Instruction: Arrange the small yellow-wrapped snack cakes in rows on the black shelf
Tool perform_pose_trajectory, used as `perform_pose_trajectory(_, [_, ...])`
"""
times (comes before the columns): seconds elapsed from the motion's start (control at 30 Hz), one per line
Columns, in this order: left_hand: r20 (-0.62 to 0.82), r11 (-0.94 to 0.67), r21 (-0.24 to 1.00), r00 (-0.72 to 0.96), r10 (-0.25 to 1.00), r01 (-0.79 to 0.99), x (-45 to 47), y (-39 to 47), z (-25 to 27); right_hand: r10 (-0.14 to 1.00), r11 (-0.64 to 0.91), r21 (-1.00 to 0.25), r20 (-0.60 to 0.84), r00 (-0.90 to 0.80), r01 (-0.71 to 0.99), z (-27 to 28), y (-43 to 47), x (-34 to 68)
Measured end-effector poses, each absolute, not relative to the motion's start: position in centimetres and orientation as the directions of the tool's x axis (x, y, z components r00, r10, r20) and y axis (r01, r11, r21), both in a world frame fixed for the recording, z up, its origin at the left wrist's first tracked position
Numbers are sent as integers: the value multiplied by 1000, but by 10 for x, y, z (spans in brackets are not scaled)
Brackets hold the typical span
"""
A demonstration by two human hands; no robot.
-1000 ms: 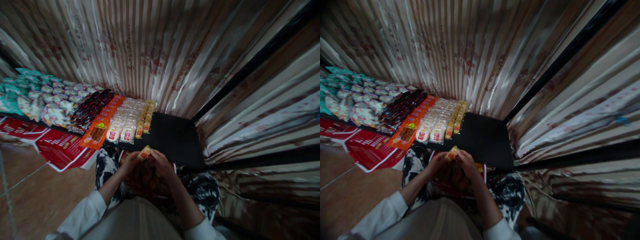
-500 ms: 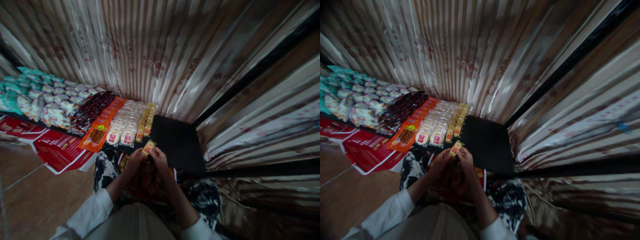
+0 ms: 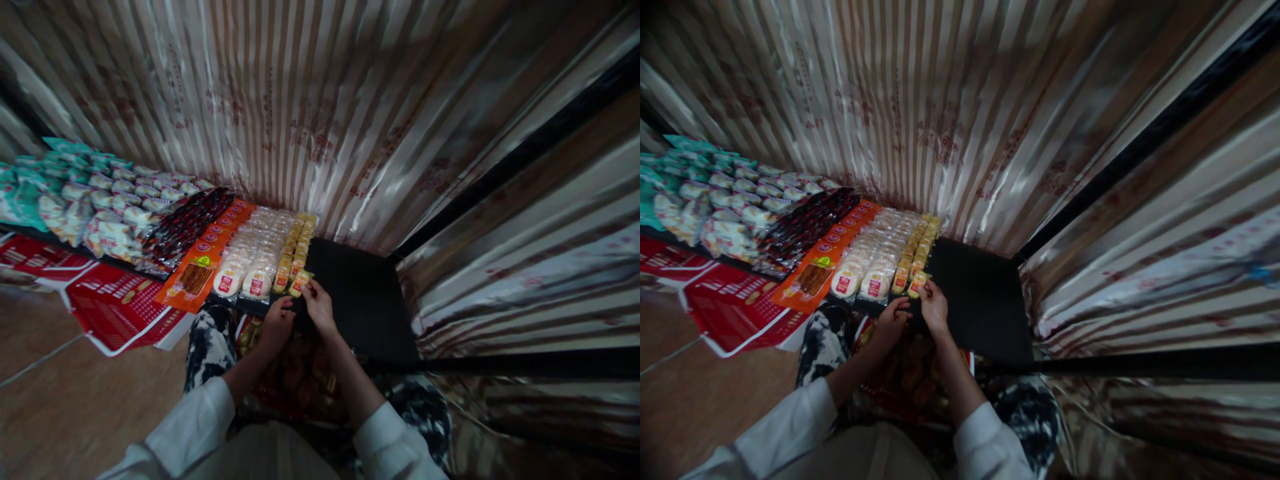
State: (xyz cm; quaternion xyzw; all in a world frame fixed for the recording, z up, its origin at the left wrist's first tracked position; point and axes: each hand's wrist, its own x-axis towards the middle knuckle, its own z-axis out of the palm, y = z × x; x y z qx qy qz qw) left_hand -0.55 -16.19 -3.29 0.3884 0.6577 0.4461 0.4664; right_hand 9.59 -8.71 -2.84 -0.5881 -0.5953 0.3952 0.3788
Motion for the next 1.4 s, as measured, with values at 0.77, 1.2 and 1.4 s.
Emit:
perform_pose_trajectory(0.77, [27,69,941,-276,961,332,-2,-134,-31,983,133,-824,181,34,551,-48,-75,81])
perform_pose_trajectory(1.2, [-11,111,923,-263,965,370,-2,-131,-40,981,110,-872,173,92,476,-60,-75,78])
perform_pose_trajectory(1.4, [38,70,918,-261,965,391,-1,-132,-46,982,116,-876,173,81,469,-62,-73,78])
